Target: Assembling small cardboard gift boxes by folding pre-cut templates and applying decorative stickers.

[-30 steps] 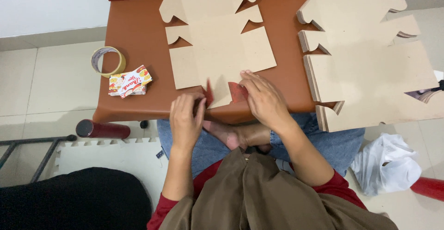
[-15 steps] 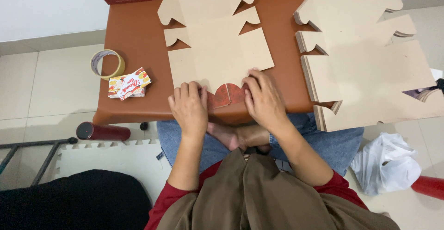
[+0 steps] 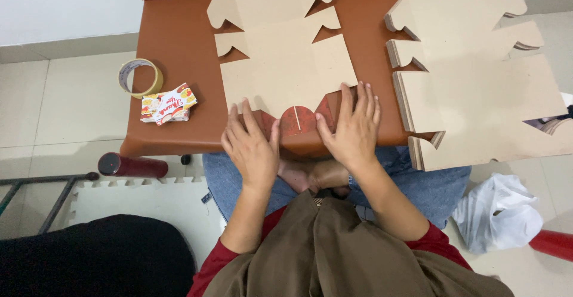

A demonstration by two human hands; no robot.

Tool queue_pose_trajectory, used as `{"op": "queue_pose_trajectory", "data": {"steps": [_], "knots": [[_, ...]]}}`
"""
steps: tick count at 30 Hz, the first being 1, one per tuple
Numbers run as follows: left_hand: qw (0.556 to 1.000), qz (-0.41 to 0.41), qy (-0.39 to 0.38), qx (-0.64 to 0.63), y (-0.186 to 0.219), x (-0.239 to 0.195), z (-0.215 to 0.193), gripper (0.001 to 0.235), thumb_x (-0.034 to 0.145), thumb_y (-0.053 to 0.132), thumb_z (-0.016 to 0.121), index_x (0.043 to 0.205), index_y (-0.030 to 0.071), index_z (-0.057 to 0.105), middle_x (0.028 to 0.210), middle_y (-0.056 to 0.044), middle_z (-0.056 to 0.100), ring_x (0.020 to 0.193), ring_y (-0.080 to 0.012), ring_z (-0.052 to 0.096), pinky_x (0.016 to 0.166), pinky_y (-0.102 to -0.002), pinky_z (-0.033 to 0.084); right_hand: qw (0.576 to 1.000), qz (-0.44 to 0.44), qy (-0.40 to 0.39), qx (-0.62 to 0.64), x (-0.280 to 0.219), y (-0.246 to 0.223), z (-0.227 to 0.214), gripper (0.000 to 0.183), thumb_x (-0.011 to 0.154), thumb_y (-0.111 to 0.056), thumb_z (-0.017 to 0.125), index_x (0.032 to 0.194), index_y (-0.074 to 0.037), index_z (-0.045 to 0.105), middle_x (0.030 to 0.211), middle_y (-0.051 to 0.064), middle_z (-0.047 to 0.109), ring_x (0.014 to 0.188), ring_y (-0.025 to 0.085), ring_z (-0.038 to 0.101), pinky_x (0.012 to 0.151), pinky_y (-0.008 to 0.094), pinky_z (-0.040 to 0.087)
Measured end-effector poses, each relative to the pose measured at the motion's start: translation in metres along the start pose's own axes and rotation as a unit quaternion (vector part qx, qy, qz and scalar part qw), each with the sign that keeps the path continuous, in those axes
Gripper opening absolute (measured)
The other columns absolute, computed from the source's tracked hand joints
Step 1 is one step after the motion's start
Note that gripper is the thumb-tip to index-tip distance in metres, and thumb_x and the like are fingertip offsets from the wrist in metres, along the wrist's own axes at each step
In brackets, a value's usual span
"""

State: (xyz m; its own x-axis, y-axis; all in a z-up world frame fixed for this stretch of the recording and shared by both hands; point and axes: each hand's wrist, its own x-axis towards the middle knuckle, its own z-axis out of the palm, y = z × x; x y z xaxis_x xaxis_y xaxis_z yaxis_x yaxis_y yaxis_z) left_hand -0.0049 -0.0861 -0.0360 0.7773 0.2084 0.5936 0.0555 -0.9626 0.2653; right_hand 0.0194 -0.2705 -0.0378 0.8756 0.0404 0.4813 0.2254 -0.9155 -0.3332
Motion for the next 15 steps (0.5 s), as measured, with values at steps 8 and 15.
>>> {"op": "queue_pose_trajectory", "data": {"steps": [8,15], "knots": [[0.998,-0.021,-0.058,-0.025,-0.008,-0.001,0.005,0.086,0.090,0.050,0.073,0.153,0.002,0.038,0.152,-0.031,0.037,0.138,-0.0488,0.042,0.108,-0.060,0.029,0.986,-0.115,-0.058,0.109,0.010,-0.006,-0.011,0.061,0.092,-0.007,0.063,0.148,0.001,0.041,0.139,0.026,0.053,0.133,0.041,0.052,0.110,0.051,0.040],[0.994,-0.005,-0.061,-0.088,-0.004,0.001,0.001,0.081,0.092,0.035,0.076,0.154,0.002,0.035,0.158,-0.027,0.028,0.133,-0.0329,0.054,0.111,-0.047,0.036,0.965,-0.167,-0.194,0.049,0.034,-0.008,-0.015,0.050,0.082,0.001,0.046,0.131,0.006,0.046,0.136,0.034,0.057,0.133,0.041,0.053,0.113,0.051,0.038]]}}
